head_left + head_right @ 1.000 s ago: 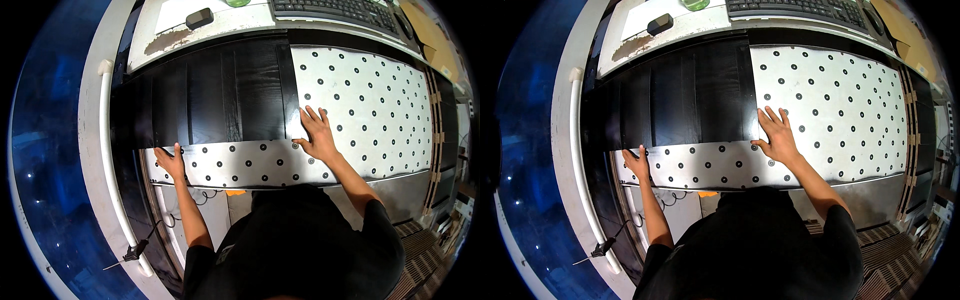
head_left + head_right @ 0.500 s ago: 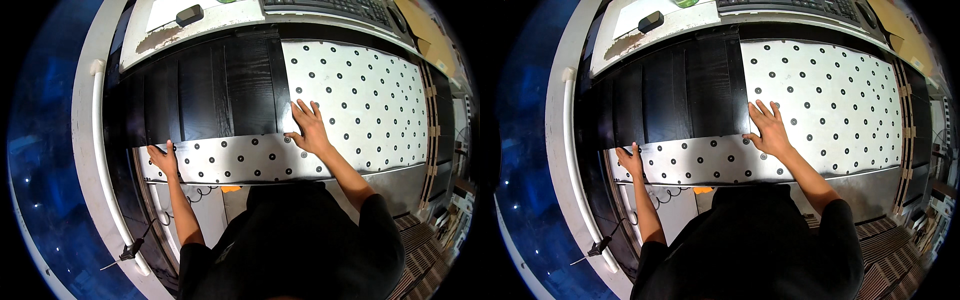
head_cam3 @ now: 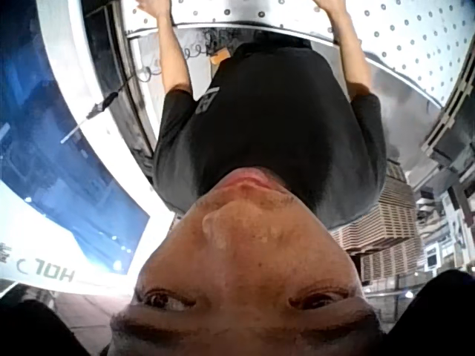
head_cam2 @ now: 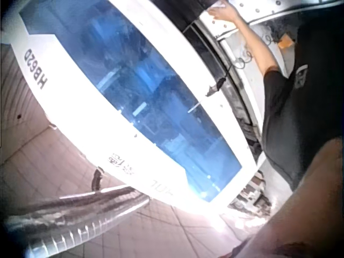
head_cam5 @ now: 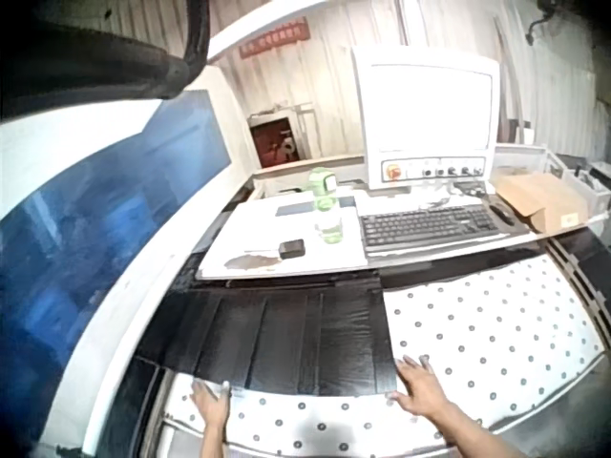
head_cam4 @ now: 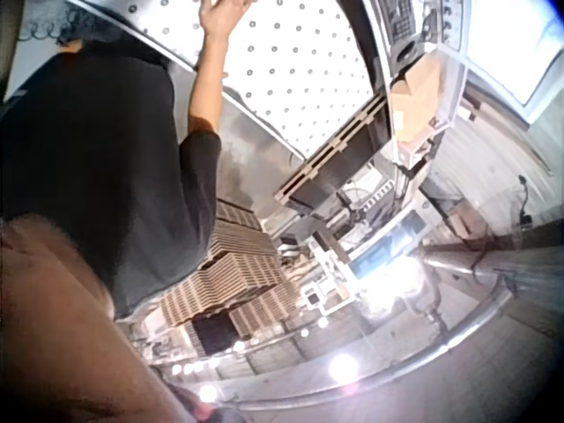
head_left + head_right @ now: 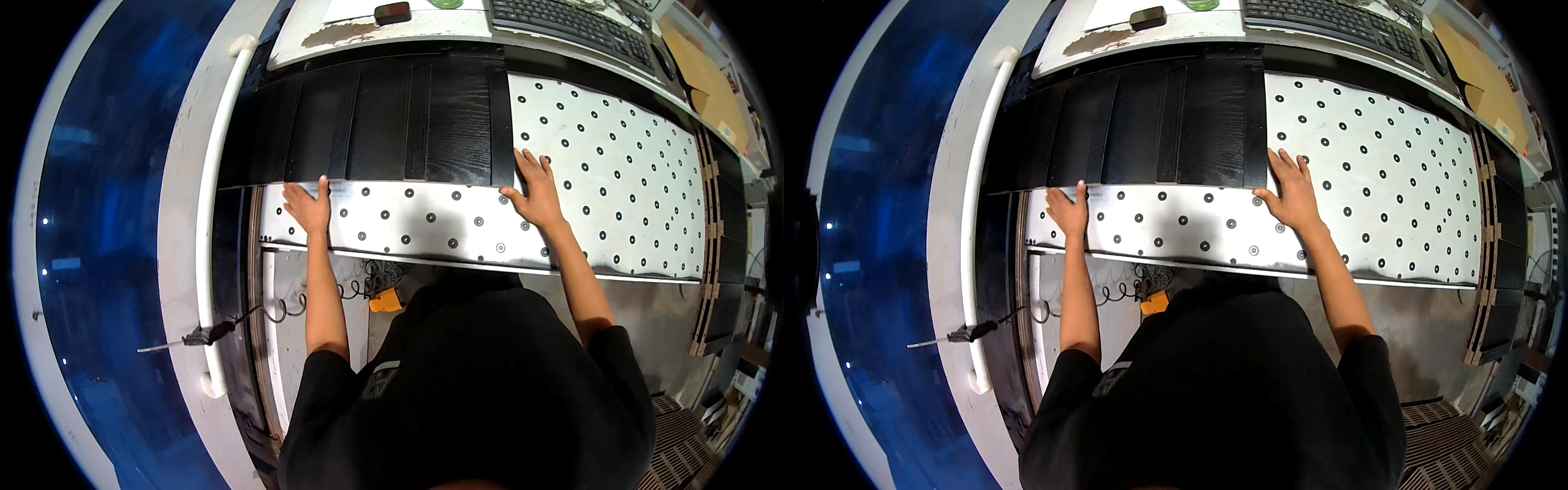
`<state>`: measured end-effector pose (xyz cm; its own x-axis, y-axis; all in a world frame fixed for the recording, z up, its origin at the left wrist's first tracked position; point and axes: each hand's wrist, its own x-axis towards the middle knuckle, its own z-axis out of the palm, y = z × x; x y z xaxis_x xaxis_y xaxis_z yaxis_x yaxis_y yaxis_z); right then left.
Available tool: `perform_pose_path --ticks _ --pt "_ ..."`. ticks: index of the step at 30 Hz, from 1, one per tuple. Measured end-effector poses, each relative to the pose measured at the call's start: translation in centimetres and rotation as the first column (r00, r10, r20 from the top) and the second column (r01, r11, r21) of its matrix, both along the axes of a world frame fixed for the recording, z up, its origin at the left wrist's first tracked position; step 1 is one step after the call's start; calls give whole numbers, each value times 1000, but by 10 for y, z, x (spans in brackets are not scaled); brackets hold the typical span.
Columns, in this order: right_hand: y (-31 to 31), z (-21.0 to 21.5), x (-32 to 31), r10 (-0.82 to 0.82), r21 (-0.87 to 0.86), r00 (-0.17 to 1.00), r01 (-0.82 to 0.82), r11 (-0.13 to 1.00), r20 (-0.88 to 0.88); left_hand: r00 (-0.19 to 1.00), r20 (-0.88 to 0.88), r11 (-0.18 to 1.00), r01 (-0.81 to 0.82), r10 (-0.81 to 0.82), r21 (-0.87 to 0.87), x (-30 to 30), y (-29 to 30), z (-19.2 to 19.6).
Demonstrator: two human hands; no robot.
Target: The person processes wooden furniture panels by moving them into an edge-banding machine, cleaning the edges with an air nozzle, and stacking the completed panels onto a pallet.
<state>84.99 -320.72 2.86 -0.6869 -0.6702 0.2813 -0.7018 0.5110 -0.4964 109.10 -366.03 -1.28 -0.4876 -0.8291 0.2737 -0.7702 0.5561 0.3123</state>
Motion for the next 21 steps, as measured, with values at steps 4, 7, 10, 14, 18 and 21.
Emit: perform_pose_path --ticks 4,7,10,14,18,21 --pt "1 -6 29 -127 7 992 127 992 4 997 2 996 82 -82 28 -3 22 10" --pt "8 -11 58 -157 38 987 157 987 -24 993 73 995 97 -96 -6 5 27 7" --pt "18 -9 88 -186 68 982 188 980 -28 992 83 995 99 -98 -13 8 28 6" --pt "25 -15 109 -241 71 968 246 967 -77 993 60 995 99 -98 -16 7 30 10" --pt "24 -7 111 -291 63 950 299 952 -112 992 42 993 120 -121 14 5 36 11" --pt "26 -11 113 -301 36 948 306 951 -103 994 50 995 99 -99 2 7 33 8"
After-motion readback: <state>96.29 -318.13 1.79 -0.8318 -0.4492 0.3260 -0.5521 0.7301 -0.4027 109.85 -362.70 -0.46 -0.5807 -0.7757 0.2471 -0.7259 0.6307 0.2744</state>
